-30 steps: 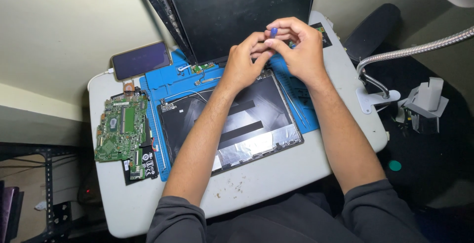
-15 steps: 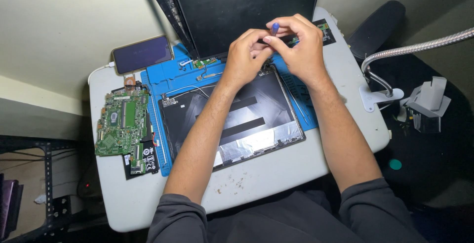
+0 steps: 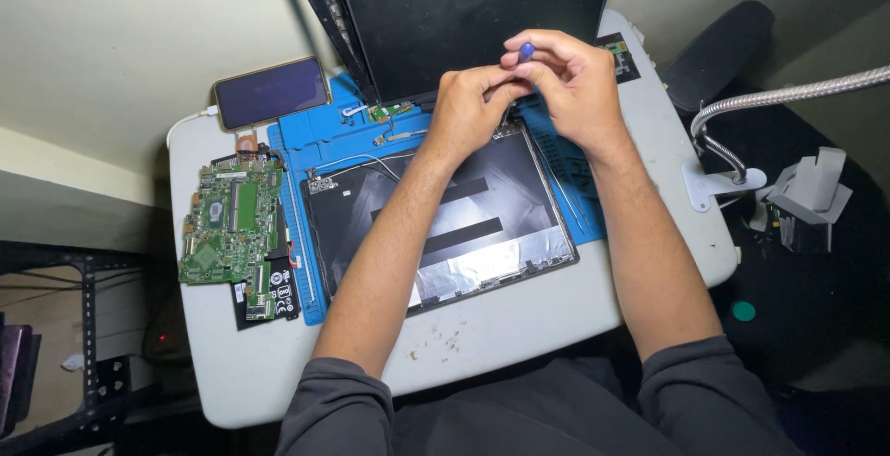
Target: The person cleans the back of a laptop screen with a brush, then uses a screwdriver to remove screws from the screen bezel. The person handles the screen and screws on a workbench with other disassembled laptop parts nearby.
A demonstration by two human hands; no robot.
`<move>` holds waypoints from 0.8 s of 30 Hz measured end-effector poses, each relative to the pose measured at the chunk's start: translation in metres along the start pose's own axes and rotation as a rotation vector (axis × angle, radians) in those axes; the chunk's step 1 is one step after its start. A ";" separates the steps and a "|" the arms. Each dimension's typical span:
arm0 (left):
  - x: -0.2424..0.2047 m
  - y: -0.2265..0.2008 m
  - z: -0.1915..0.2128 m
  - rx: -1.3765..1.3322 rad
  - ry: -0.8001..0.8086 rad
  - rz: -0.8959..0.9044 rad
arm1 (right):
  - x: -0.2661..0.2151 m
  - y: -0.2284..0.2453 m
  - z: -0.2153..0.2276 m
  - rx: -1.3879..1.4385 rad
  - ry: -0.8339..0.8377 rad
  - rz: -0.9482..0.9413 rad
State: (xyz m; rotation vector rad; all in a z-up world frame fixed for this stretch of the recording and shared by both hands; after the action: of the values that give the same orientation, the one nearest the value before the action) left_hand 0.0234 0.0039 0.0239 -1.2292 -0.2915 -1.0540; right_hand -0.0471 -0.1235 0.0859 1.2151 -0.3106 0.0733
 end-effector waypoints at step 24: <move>-0.063 -0.022 0.058 -0.265 -0.392 0.215 | -0.052 -0.020 -0.016 -0.325 0.083 -0.073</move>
State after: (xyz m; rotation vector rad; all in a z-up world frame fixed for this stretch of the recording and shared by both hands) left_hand -0.0075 0.0863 0.0152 -1.6694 -0.3174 -0.6751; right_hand -0.0894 -0.1099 0.0486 0.8974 -0.1961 0.0095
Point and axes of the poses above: each hand's wrist, its own x-axis towards the middle knuckle, its own z-axis out of the back of the hand, y = z × x, the point moved 3 cm from there along x, towards the middle knuckle, and after that the axes turned 15 degrees about -z, right-handed, at the moved point
